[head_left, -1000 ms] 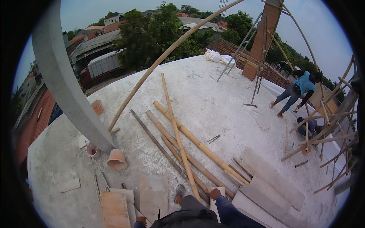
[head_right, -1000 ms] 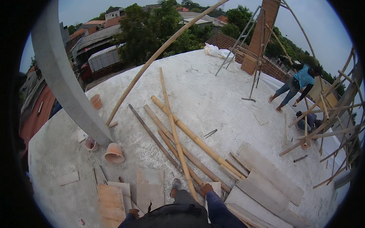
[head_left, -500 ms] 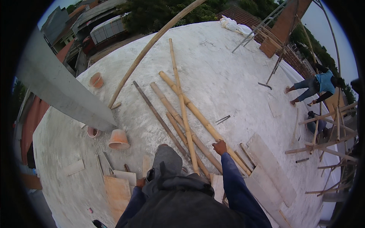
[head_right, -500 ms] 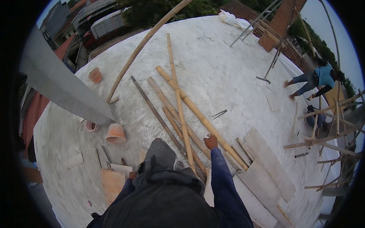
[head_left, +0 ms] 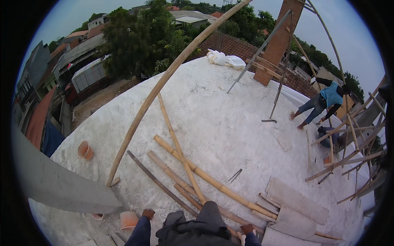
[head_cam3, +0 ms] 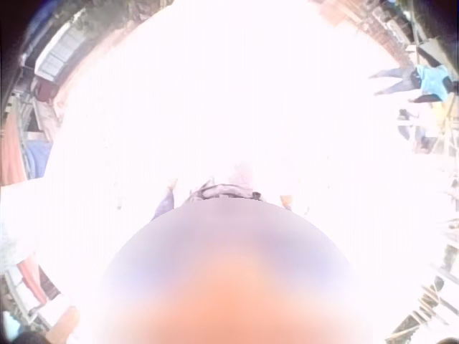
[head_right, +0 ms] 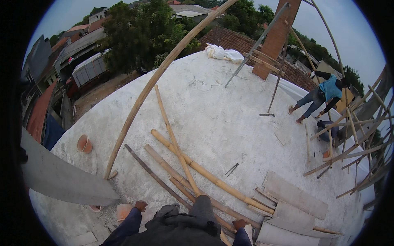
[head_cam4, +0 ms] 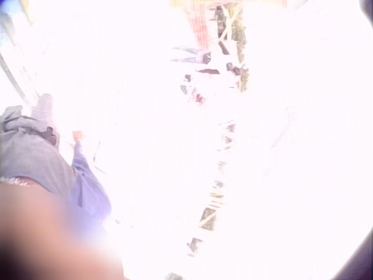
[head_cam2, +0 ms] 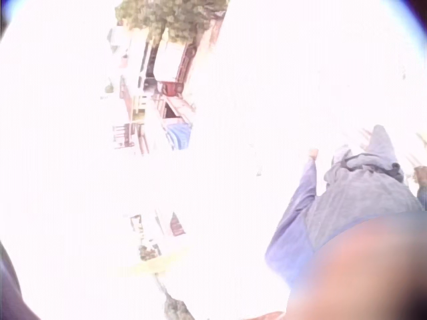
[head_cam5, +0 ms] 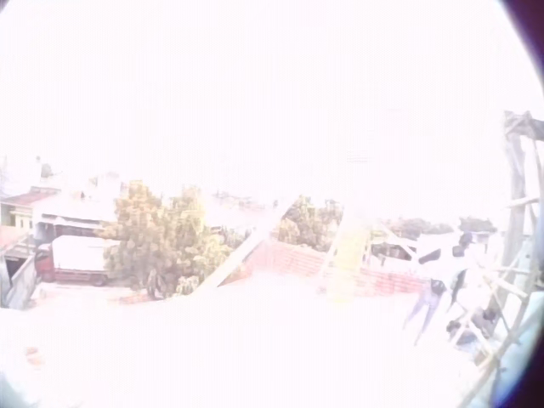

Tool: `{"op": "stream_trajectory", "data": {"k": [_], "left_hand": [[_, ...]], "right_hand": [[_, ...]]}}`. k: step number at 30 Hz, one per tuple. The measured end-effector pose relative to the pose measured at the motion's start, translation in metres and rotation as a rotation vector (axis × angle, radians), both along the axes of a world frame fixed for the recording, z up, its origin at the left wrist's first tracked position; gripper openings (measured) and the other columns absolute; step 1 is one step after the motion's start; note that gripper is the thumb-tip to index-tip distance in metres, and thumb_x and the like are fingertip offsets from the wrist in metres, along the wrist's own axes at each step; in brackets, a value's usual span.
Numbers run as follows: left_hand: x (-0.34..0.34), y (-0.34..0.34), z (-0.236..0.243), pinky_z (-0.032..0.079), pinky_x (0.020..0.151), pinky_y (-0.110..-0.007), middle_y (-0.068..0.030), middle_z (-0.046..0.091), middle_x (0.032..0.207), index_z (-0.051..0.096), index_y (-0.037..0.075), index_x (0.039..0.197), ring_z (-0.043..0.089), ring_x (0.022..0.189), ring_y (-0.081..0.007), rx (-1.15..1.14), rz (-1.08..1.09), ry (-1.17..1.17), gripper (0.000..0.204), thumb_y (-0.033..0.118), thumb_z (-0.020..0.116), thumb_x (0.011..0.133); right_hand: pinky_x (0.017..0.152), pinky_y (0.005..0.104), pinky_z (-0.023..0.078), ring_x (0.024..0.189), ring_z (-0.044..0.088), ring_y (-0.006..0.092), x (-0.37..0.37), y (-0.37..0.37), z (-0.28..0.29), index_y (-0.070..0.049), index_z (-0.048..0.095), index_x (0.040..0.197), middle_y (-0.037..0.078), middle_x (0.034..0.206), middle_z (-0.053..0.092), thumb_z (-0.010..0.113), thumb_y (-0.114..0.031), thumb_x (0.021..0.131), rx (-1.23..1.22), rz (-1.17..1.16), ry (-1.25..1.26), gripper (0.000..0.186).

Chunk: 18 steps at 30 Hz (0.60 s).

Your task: The person hammers a nail into a wooden plank, then picks up a long plank and walks across the rooftop. They pick up a crowbar and use it to pry at metal rods embedded in the concrete edge of the roof.

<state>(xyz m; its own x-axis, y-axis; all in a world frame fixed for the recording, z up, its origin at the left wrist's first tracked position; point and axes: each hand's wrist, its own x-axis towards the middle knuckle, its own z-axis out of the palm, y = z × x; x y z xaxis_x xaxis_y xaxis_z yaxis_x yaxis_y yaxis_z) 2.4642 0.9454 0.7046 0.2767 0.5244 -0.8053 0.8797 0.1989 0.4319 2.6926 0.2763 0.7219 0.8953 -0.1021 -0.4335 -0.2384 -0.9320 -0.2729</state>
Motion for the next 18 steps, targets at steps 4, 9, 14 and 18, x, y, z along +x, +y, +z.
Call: {"op": "stream_trajectory", "data": {"k": [4,9,14,18], "left_hand": [[0.105,0.078,0.033,0.051,0.050,-0.036,-0.0087,0.066,0.076,0.067,0.002,0.107,0.060,0.057,-0.0191,0.073,0.223,-0.242,0.028,0.015,0.068,0.082],[0.238,0.100,0.060,0.050,0.053,-0.032,-0.0088,0.065,0.081,0.061,0.000,0.124,0.061,0.061,-0.0182,0.070,0.197,-0.393,0.042,0.011,0.066,0.085],[0.416,0.079,0.061,0.054,0.071,-0.031,-0.0101,0.064,0.099,0.055,-0.004,0.131,0.065,0.080,-0.0191,0.043,0.221,-0.609,0.048,0.006,0.065,0.085],[0.628,0.067,0.066,0.055,0.075,-0.032,-0.0113,0.063,0.102,0.045,-0.006,0.140,0.065,0.082,-0.0202,-0.072,0.237,-0.728,0.059,0.005,0.067,0.086]], "right_hand": [[0.071,0.0497,0.057,0.076,0.072,0.0398,0.013,0.072,-0.001,0.006,0.072,0.079,0.028,0.080,0.071,0.065,-0.029,0.085,0.175,0.011,0.117,0.036],[0.071,0.0443,0.057,0.083,0.073,0.0346,0.110,0.143,-0.055,-0.006,0.078,0.092,0.018,0.091,0.074,0.074,-0.033,0.080,0.227,0.169,0.031,0.029],[0.069,0.0371,0.061,0.070,0.075,0.0269,0.284,0.196,-0.081,0.010,0.069,0.108,0.022,0.085,0.075,0.077,-0.023,0.078,0.412,-0.134,0.350,0.046],[0.069,0.0378,0.062,0.069,0.075,0.0266,0.505,0.219,-0.129,0.010,0.068,0.107,0.020,0.084,0.075,0.075,-0.023,0.078,0.347,-0.091,0.440,0.045]]}}
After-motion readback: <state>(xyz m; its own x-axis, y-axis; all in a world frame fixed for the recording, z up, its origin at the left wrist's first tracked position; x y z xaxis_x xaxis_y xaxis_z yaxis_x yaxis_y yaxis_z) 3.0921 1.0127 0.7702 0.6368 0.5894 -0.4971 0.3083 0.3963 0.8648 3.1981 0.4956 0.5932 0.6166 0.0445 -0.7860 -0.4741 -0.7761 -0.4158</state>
